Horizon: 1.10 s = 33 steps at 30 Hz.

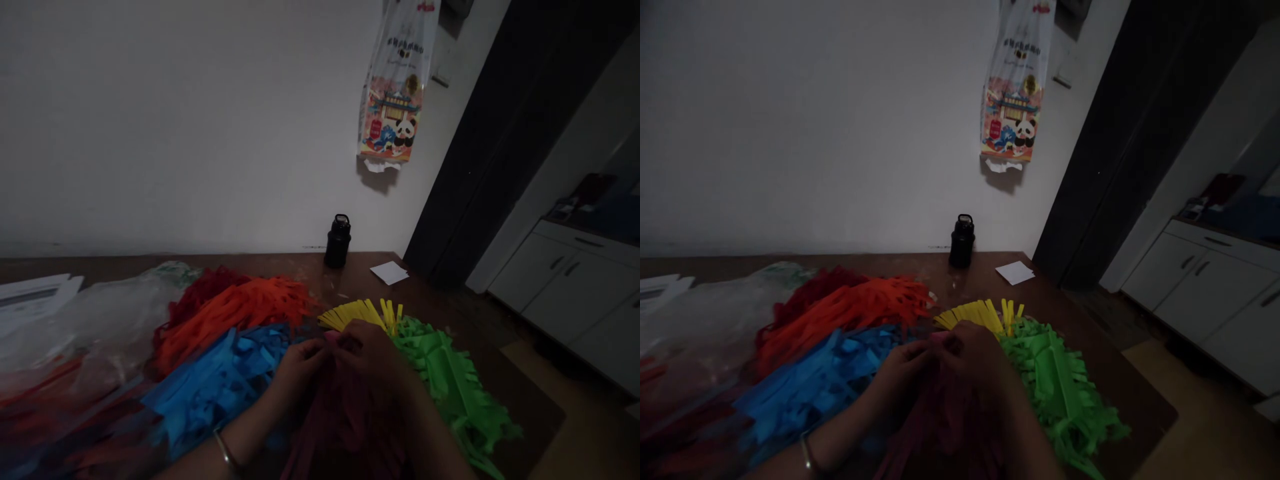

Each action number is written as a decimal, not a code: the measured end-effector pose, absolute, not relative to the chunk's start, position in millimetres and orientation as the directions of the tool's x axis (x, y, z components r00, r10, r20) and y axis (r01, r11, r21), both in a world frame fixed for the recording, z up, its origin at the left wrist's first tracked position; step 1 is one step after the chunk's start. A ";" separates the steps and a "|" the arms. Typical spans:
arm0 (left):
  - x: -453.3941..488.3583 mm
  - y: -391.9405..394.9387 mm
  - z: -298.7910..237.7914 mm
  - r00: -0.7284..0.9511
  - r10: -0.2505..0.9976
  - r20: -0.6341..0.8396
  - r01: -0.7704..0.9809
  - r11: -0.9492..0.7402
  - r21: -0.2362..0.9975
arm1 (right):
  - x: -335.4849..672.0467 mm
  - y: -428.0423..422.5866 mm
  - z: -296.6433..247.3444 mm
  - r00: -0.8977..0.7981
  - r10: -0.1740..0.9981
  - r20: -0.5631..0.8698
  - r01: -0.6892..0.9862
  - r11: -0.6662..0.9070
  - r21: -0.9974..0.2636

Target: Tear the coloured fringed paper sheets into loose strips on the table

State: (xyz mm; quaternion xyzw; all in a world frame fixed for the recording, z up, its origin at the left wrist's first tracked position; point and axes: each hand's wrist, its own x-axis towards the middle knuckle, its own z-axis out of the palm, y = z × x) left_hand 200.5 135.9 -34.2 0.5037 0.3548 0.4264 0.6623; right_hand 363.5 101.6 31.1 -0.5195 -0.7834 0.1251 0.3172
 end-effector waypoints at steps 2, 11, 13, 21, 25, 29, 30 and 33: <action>200.4 135.8 -33.6 0.384 0.922 -0.037 -0.208 0.126 0.970 | 363.5 101.1 32.3 -0.277 0.894 0.353 0.730 0.435 -0.527; 200.0 134.8 -34.8 0.399 0.917 -0.014 -0.219 0.110 0.970 | 370.4 104.6 26.3 -0.290 0.888 0.358 0.680 0.454 -0.576; 200.0 134.6 -35.2 0.402 0.916 -0.015 -0.221 0.113 0.969 | 372.2 105.4 24.6 -0.250 0.907 0.339 0.686 0.413 -0.599; 200.2 132.1 -32.1 0.377 0.926 0.006 -0.200 0.076 0.977 | 372.8 107.4 22.1 -0.196 0.925 0.324 0.707 0.363 -0.607; 200.7 130.3 -27.7 0.348 0.936 0.055 -0.158 0.000 0.987 | 371.1 107.8 23.2 -0.143 0.927 0.348 0.741 0.333 -0.583; 200.9 128.5 -23.5 0.299 0.946 0.124 -0.076 -0.106 0.991 | 367.0 107.9 23.4 -0.139 0.906 0.400 0.812 0.336 -0.477; 200.9 128.2 -22.9 0.287 0.947 0.141 -0.055 -0.131 0.990 | 365.9 108.0 22.8 -0.155 0.897 0.414 0.818 0.352 -0.456; 200.6 127.4 -22.1 0.263 0.947 0.184 -0.002 -0.191 0.982 | 363.6 108.6 20.6 -0.225 0.868 0.442 0.815 0.416 -0.404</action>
